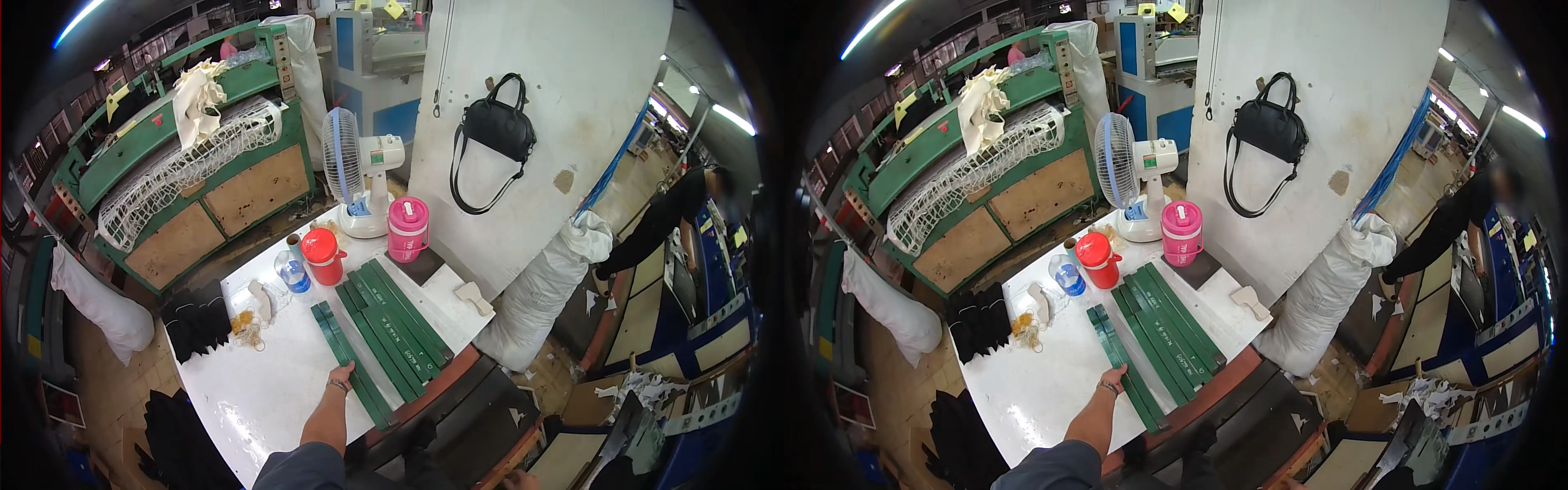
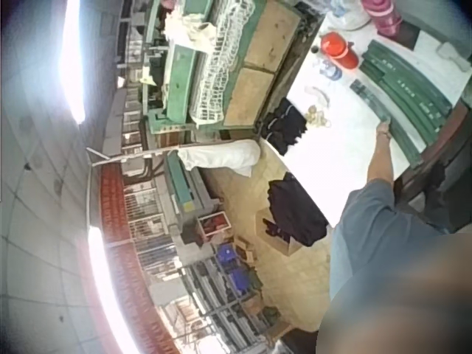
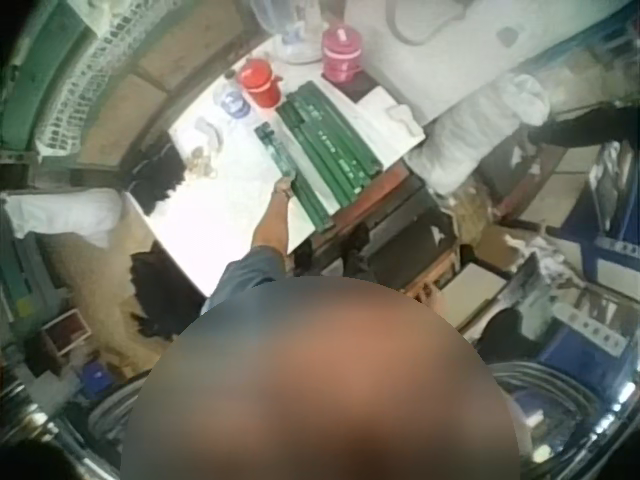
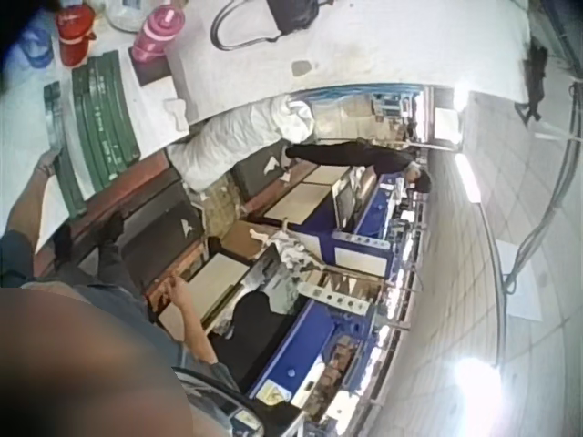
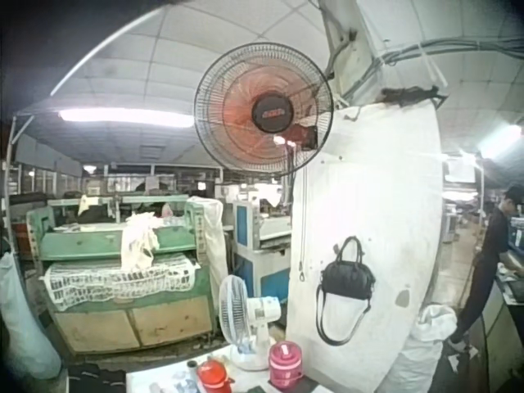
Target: Using a template to align and cut shoe upper components from leather.
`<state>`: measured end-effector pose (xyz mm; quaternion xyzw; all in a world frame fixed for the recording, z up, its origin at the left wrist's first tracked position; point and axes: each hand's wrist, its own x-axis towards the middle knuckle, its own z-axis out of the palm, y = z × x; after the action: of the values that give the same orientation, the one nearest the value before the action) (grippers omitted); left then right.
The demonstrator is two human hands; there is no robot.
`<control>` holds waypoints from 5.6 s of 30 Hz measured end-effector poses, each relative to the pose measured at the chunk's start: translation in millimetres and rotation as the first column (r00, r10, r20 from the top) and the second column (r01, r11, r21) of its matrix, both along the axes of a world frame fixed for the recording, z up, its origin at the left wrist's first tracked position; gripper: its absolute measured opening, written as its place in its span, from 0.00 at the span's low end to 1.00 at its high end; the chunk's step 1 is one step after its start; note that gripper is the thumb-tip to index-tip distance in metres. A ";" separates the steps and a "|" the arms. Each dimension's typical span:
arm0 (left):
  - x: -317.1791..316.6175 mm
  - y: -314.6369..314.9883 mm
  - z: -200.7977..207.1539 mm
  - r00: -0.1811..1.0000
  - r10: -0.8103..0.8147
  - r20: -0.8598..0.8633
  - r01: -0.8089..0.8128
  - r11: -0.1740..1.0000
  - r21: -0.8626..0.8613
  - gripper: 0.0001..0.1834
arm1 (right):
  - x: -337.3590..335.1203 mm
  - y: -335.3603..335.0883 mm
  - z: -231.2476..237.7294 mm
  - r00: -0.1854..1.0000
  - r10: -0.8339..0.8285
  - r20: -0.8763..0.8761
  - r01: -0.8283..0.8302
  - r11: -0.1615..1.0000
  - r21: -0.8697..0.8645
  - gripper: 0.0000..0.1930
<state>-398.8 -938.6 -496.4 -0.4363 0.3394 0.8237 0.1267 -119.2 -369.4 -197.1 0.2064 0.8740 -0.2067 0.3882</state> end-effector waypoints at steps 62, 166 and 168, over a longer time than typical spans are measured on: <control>415.4 760.1 334.7 0.161 -0.969 -0.189 0.959 0.108 0.261 0.27 | 488.0 169.5 69.6 0.252 -0.483 -0.838 0.933 0.350 0.079 0.44; 317.3 888.5 382.8 -0.697 0.577 0.426 -0.425 0.145 -0.893 0.25 | 321.2 92.9 131.2 0.018 -0.784 -0.620 0.956 0.195 -0.218 0.33; 318.4 880.5 379.5 -0.700 0.562 0.441 -0.423 0.171 -0.890 0.27 | 318.0 90.3 126.5 0.022 -0.803 -0.595 0.959 0.185 -0.214 0.31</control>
<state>-80.4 -58.1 -117.0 -0.9372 -0.1902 0.0905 -0.2780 198.8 -279.1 -70.7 0.6766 0.6329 -0.3435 -0.1541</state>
